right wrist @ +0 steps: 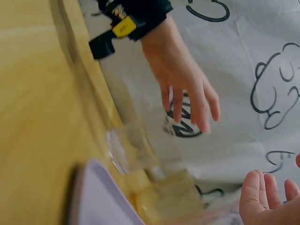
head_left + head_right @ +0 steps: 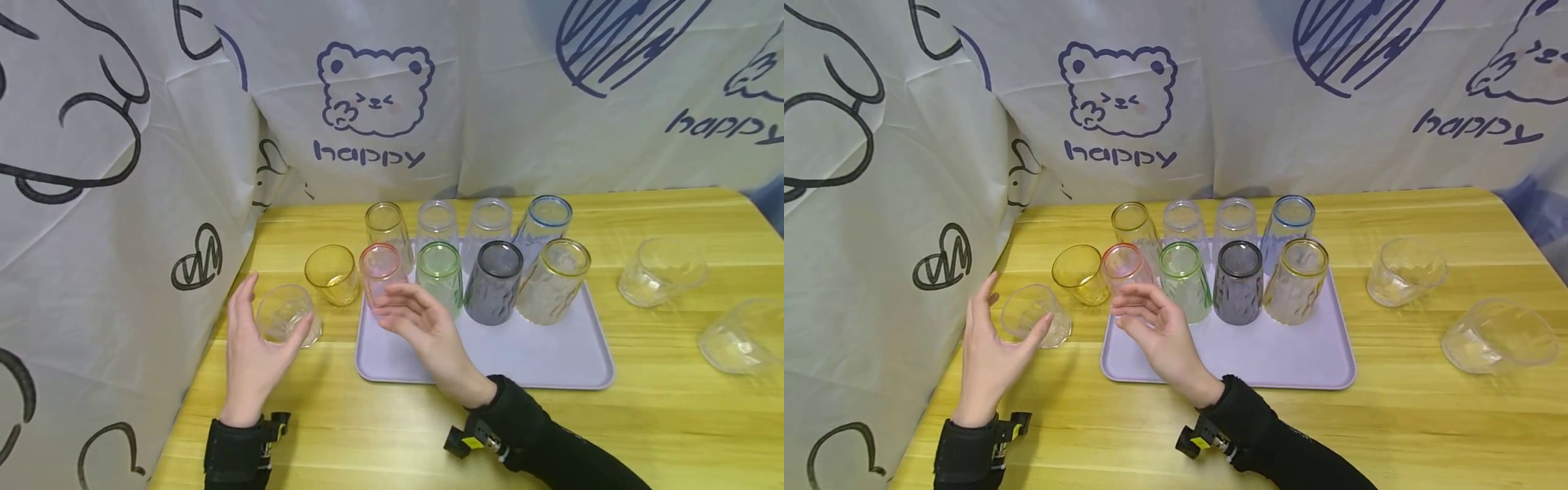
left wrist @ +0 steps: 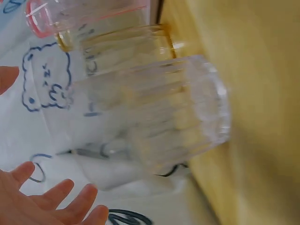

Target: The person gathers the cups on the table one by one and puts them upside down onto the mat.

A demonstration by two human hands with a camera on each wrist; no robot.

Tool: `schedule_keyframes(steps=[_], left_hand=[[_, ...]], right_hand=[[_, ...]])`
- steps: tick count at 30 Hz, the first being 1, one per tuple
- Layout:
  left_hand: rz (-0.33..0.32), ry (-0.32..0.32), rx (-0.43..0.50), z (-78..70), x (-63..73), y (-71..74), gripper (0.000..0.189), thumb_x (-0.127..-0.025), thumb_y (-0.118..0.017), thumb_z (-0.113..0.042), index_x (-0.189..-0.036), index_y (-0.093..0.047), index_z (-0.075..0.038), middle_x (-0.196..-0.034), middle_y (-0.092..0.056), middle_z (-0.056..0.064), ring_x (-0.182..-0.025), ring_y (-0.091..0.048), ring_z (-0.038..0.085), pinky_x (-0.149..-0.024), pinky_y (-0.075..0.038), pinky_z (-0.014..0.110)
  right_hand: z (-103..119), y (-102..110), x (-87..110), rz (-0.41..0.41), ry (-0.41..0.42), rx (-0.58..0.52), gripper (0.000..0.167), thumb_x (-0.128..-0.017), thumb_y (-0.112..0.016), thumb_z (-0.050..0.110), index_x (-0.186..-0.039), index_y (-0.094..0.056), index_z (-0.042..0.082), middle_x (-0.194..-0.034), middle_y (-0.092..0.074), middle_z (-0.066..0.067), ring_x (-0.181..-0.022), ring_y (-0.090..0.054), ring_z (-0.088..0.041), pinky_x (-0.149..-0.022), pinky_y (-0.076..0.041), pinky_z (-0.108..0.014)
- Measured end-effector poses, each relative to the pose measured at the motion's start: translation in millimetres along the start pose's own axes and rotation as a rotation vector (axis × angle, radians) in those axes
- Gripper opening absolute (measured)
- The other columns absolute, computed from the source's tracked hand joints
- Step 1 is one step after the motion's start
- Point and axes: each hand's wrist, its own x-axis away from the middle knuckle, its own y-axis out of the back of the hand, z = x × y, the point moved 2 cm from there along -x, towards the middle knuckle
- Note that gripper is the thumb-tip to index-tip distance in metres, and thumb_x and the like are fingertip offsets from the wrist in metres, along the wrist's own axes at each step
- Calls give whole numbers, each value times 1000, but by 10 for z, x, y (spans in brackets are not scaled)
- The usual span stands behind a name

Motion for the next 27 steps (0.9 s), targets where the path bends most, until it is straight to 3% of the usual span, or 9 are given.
schedule_keyframes(steps=[3,7,11,16,27], left_hand=[[11,38,23,89,48,-7,100,-77,-87,-23,-158,-29,-12,-156,-38,21,-135,-44,43,-107,-39,65],[31,71,32,178,77,-27,102,-77,-86,-24,-159,-26,-12,-158,-35,21,-135,-44,47,-104,-40,67],[60,107,53,233,88,-57,103,-78,-86,-25,-159,-24,-13,-161,-31,19,-136,-43,47,-107,-38,67],[85,145,66,278,76,-120,104,-78,-86,-28,-159,-24,-13,-162,-32,18,-137,-45,45,-109,-39,64],[53,100,43,296,13,-248,104,-69,-92,-24,-154,-34,-6,-148,-44,28,-123,-54,47,-103,-46,62]], right_hand=[[-103,-79,-17,3,-102,-38,45,-95,-52,-2,-138,-42,-11,-133,-52,-39,-110,-64,-10,-97,-57,-27],[-206,-163,-36,-1,-203,-82,46,-96,-50,2,-141,-42,-8,-135,-53,-35,-111,-65,-14,-101,-56,-34],[-299,-218,-64,-8,-283,-155,47,-98,-49,4,-143,-40,-7,-127,-61,-20,-109,-66,-13,-103,-55,-37],[-411,-261,-110,-35,-379,-254,46,-99,-48,5,-143,-39,-4,-115,-64,-3,-104,-66,-12,-100,-55,-31],[-508,-350,-134,-55,-433,-290,45,-98,-47,6,-142,-42,-2,-111,-65,-2,-101,-66,-13,-94,-56,-27]])
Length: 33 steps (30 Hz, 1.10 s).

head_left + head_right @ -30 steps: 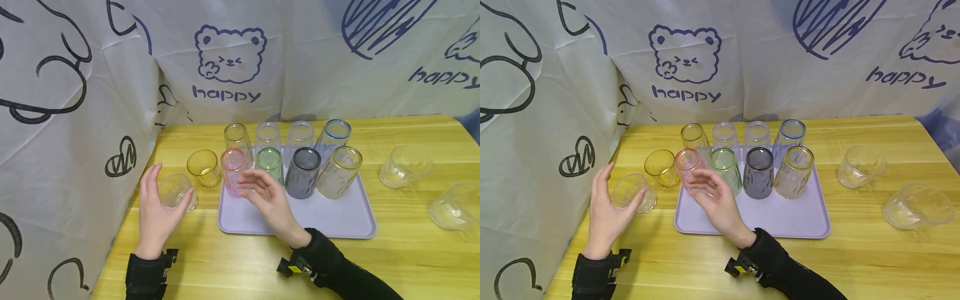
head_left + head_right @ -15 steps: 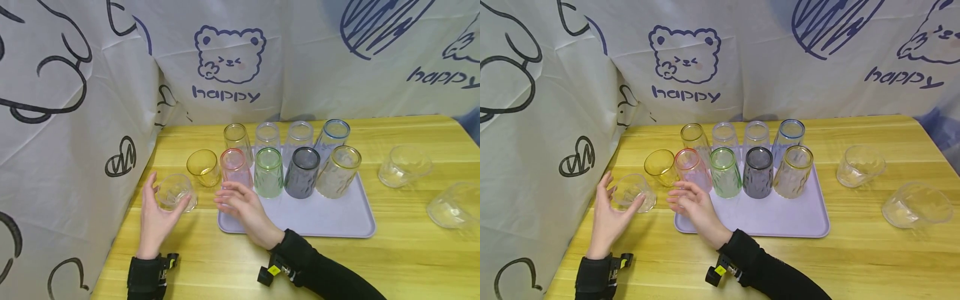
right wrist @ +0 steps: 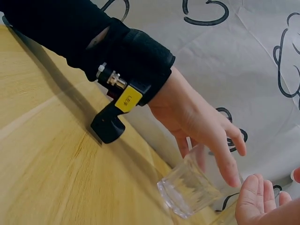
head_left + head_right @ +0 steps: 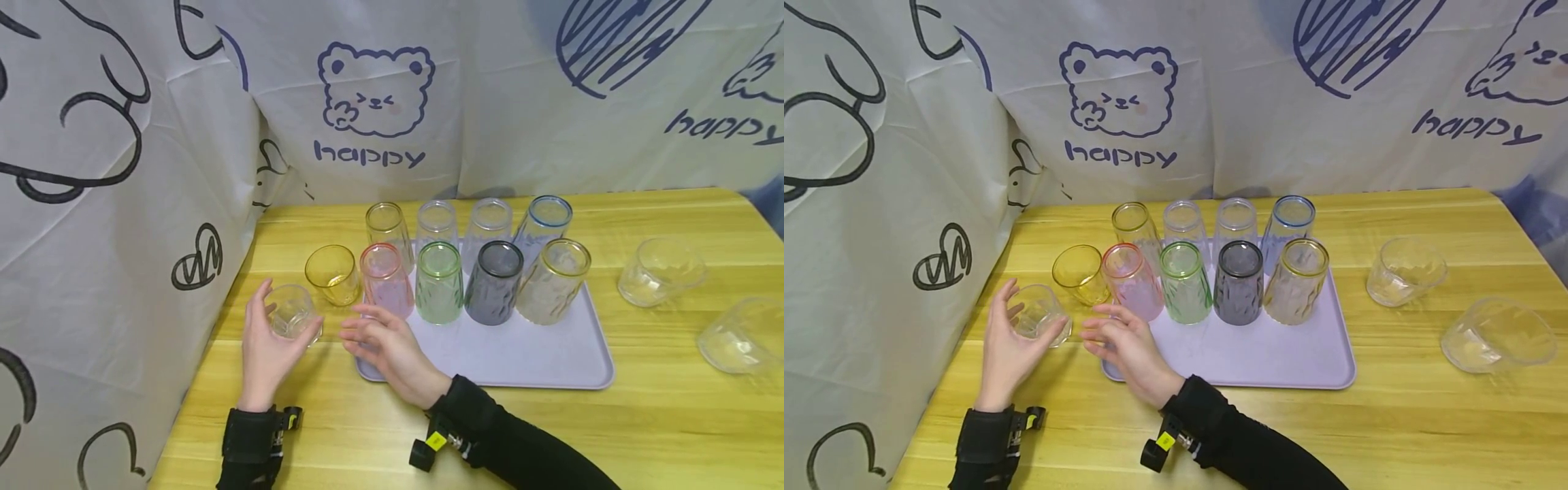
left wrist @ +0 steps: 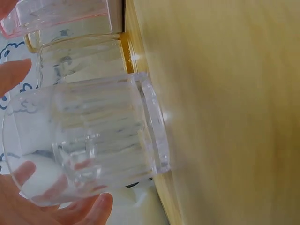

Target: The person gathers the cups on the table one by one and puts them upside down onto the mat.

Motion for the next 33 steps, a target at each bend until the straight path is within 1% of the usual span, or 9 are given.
schedule_keyframes(steps=[6,17,25,30,33], left_hand=[[-35,-15,-37,-7,-36,-49,104,-67,-94,-25,-152,-36,-4,-141,-49,27,-117,-57,46,-98,-50,59],[-78,4,-141,-8,-47,-73,98,-69,-92,-31,-149,-42,-6,-131,-57,26,-106,-65,46,-83,-55,58],[-82,-1,-156,-13,-37,-54,97,-69,-92,-31,-149,-42,-6,-128,-59,25,-104,-66,45,-81,-56,57],[-81,-1,-150,-21,-20,-36,96,-69,-92,-31,-149,-43,-6,-128,-59,25,-104,-66,45,-82,-56,58],[-83,7,-147,-32,0,-18,95,-70,-91,-30,-149,-43,-6,-129,-59,25,-106,-66,46,-82,-56,59]], right_hand=[[-12,-9,-10,-2,-20,-10,44,-97,-48,6,-141,-43,1,-111,-65,-2,-100,-66,-12,-95,-56,-26],[-34,10,-25,-10,-34,-30,43,-98,-49,7,-140,-44,1,-109,-65,-2,-99,-67,-12,-94,-56,-26],[-30,17,-20,-14,-33,-37,41,-99,-49,8,-139,-46,1,-107,-66,0,-99,-67,-13,-94,-56,-27],[0,23,-9,-13,-4,-10,41,-98,-48,7,-138,-46,0,-111,-65,-4,-103,-67,-16,-95,-55,-28],[25,24,0,-8,16,0,42,-98,-47,6,-138,-45,-1,-113,-65,-5,-103,-67,-15,-97,-55,-29]])
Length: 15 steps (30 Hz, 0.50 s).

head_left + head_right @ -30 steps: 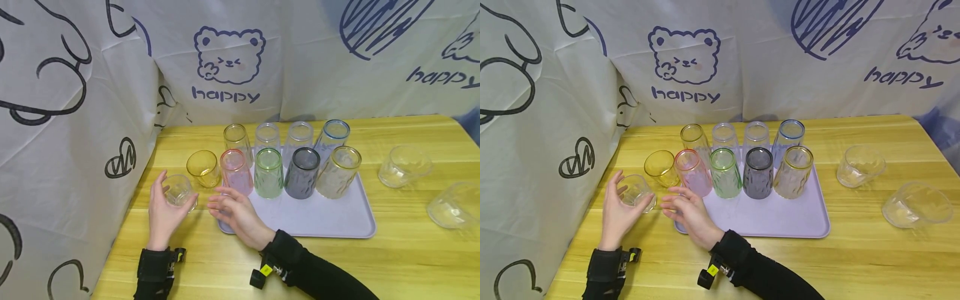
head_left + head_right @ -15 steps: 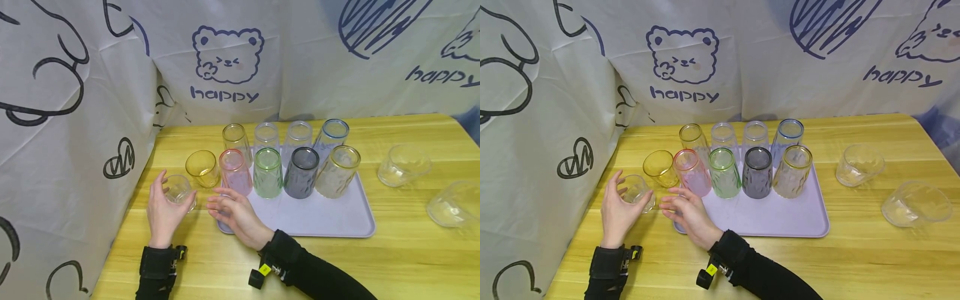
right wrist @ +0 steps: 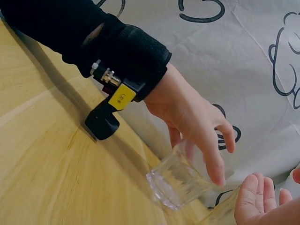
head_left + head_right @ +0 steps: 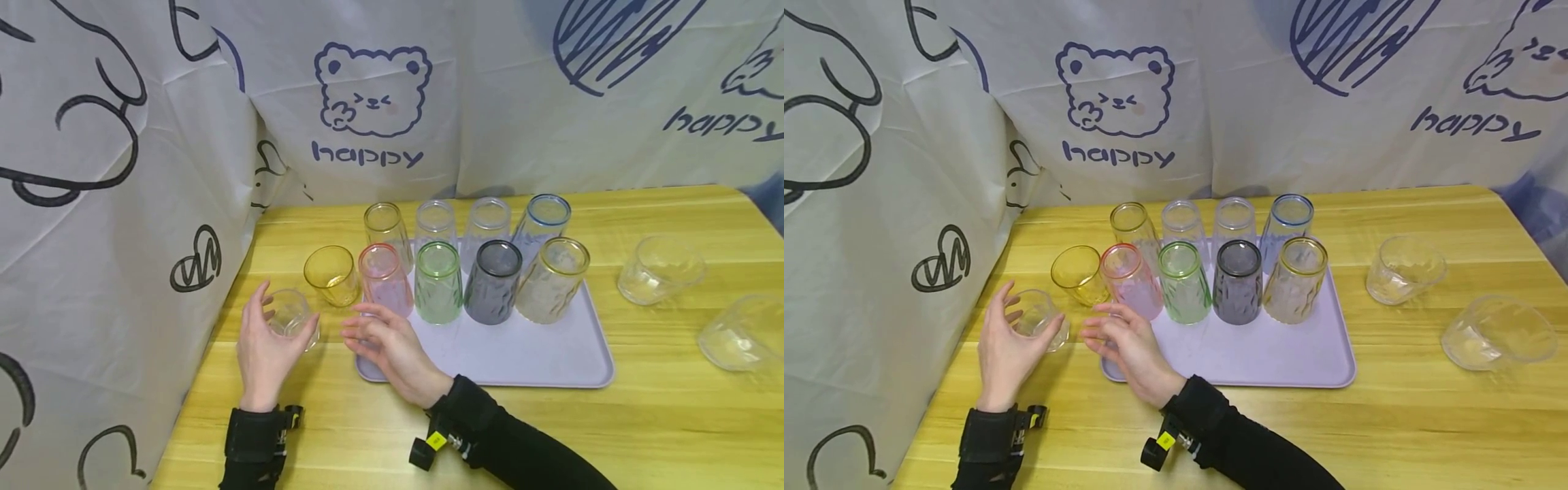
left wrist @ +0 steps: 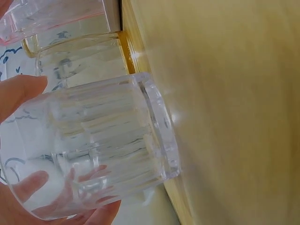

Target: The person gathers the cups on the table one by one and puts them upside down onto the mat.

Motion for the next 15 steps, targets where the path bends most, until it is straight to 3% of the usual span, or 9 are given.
schedule_keyframes(steps=[9,15], left_hand=[[-12,-1,43,-80,51,63,95,-69,-92,-30,-148,-44,-9,-130,-59,23,-108,-66,44,-88,-55,56],[-5,1,139,-216,76,127,95,-69,-93,-24,-149,-43,-10,-132,-59,22,-110,-66,42,-92,-56,55]], right_hand=[[21,69,22,-12,4,-2,43,-98,-46,6,-141,-43,-2,-113,-65,-4,-104,-67,-14,-101,-55,-32],[76,148,59,-13,47,60,44,-98,-46,3,-142,-41,-4,-117,-66,-6,-107,-65,-14,-105,-54,-37]])
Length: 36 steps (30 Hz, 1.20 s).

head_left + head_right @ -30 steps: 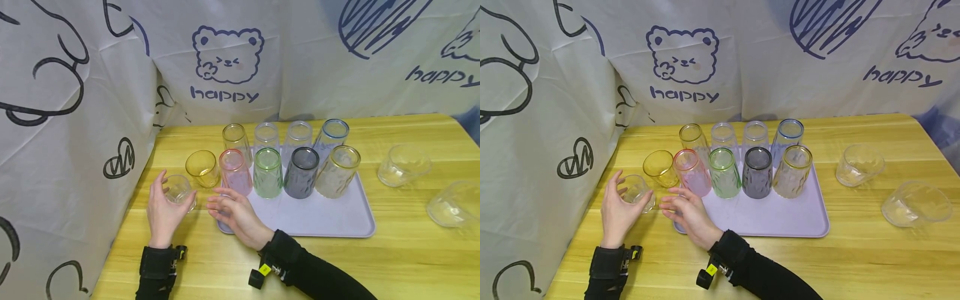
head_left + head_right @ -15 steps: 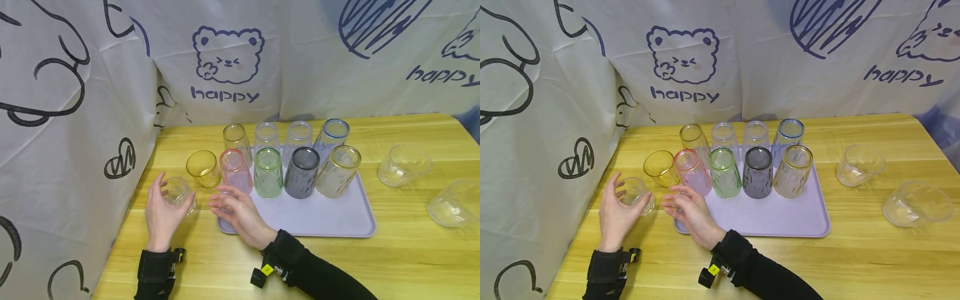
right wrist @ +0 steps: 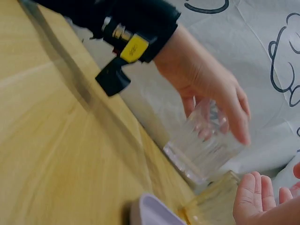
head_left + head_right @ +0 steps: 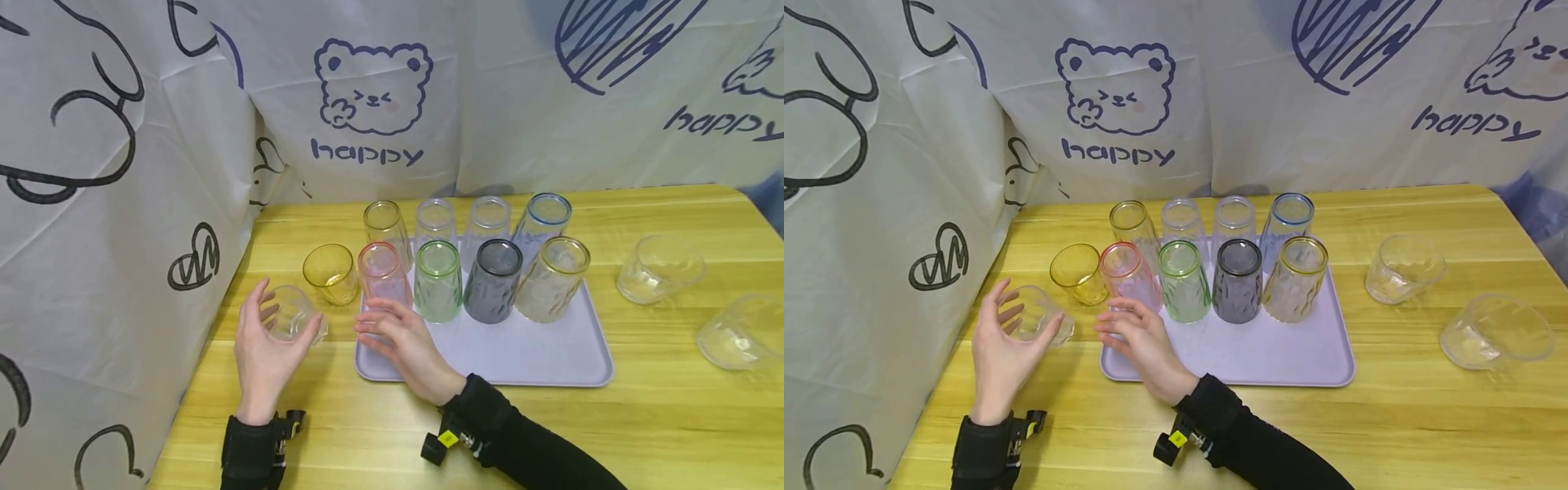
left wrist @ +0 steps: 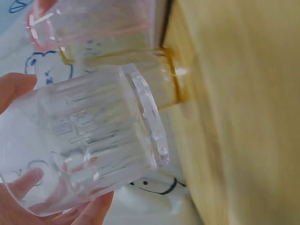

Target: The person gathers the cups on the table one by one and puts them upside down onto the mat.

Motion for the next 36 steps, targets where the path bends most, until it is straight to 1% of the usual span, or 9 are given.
schedule_keyframes(steps=[2,7,11,14,19,22,26,30,36], left_hand=[[-1,2,37,-57,13,18,94,-70,-92,-22,-150,-43,-10,-133,-58,21,-111,-66,40,-94,-56,55],[-7,-2,130,-188,56,45,91,-73,-90,-17,-150,-43,-14,-135,-59,18,-115,-66,37,-96,-56,51],[-5,-30,223,-276,91,30,87,-75,-87,-10,-150,-42,-15,-136,-58,16,-116,-65,32,-97,-56,28],[-2,-61,308,-336,116,-4,86,-76,-84,-3,-150,-41,-16,-135,-56,12,-116,-64,25,-97,-53,17],[27,-123,457,-406,156,-78,83,-79,-76,5,-151,-37,-13,-135,-53,7,-117,-63,14,-97,-54,19],[53,-143,517,-434,176,-125,79,-82,-70,5,-151,-35,-9,-136,-51,6,-118,-62,16,-97,-54,20],[85,-123,601,-471,202,-186,74,-86,-64,3,-152,-32,-6,-136,-49,4,-119,-61,19,-99,-53,21],[98,-110,699,-506,229,-254,70,-88,-60,4,-151,-30,-2,-134,-50,4,-121,-58,20,-106,-50,24],[92,-70,780,-535,263,-340,61,-91,-53,1,-148,-31,-3,-132,-52,1,-125,-52,19,-106,-49,29]], right_hand=[[33,18,17,4,18,11,44,-99,-46,2,-142,-40,-4,-117,-65,-6,-109,-64,-14,-106,-53,-38],[93,41,55,12,50,43,44,-100,-44,3,-143,-38,-4,-128,-61,-15,-114,-62,-15,-106,-53,-37],[103,50,67,-1,64,66,42,-101,-44,4,-143,-40,-3,-134,-57,-23,-116,-62,-15,-106,-53,-37],[108,45,70,-20,67,64,41,-102,-43,8,-142,-42,-2,-134,-57,-21,-116,-61,-15,-107,-52,-39],[121,46,82,-43,58,13,41,-103,-38,14,-141,-43,0,-126,-59,-9,-111,-62,-13,-105,-53,-37],[131,56,87,-45,61,-1,43,-103,-35,17,-142,-41,0,-123,-58,-6,-107,-62,-11,-100,-53,-33],[150,64,89,-38,73,-1,46,-102,-34,23,-142,-39,0,-122,-55,-5,-106,-59,-10,-94,-49,-30],[162,65,86,-42,80,-13,48,-102,-31,30,-141,-39,2,-118,-53,-1,-107,-55,-11,-91,-45,-29],[169,61,87,-55,94,-5,51,-103,-27,37,-142,-38,6,-128,-53,-6,-117,-53,-14,-99,-42,-32]])
